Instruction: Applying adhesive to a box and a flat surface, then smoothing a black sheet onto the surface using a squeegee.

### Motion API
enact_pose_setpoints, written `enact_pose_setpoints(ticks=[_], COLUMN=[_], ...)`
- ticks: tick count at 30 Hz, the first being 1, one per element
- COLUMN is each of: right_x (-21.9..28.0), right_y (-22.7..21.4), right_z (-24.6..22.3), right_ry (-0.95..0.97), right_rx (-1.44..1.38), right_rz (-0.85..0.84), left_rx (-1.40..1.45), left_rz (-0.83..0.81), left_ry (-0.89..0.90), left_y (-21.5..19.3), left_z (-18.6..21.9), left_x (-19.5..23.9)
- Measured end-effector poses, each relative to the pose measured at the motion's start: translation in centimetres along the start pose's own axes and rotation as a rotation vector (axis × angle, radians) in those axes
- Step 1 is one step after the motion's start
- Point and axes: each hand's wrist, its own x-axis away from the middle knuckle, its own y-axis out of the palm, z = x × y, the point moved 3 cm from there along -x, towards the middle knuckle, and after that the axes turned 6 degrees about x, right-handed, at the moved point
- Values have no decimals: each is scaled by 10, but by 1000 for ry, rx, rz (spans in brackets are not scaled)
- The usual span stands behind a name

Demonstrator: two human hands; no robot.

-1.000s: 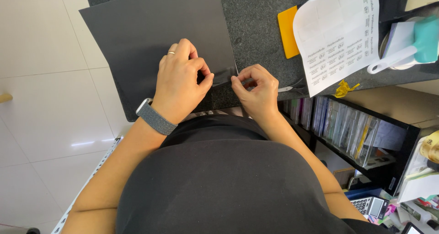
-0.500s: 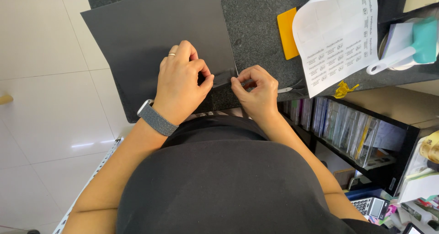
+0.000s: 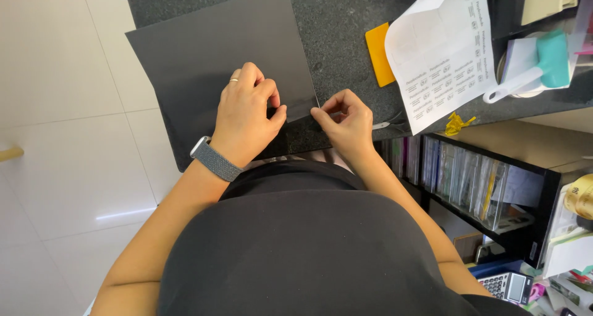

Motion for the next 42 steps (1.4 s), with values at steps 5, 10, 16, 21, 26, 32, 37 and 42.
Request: enact_pose_setpoints(ticks=[5, 10, 16, 21, 26, 32, 37, 42], right_x=[13, 32, 38, 44, 47, 52, 56, 53], right_y=[-7, 7, 28, 41, 53, 63, 64, 62], right_z=[-22, -12, -11, -21, -21, -25, -29, -29], right_ry=[-428, -732, -688, -666, -639, -635, -688, -798], right_rx=[310, 830, 980, 1039, 1046, 1067, 1062, 941], right_rz=[15, -48, -44, -41, -15, -7, -3, -138], left_rx=[-128, -329, -338, -336, -336, -343, -354, -355], left_rz=[-39, -262, -296, -272, -253, -266, -257, -257], left_ry=[112, 88, 44, 58, 84, 71, 79, 68], left_y=[-14, -30, -25, -23, -23, -22, -21, -19], left_z=[-9, -7, -15, -18, -18, -19, -20, -23], left_x=[12, 29, 35, 36, 38, 38, 39, 39])
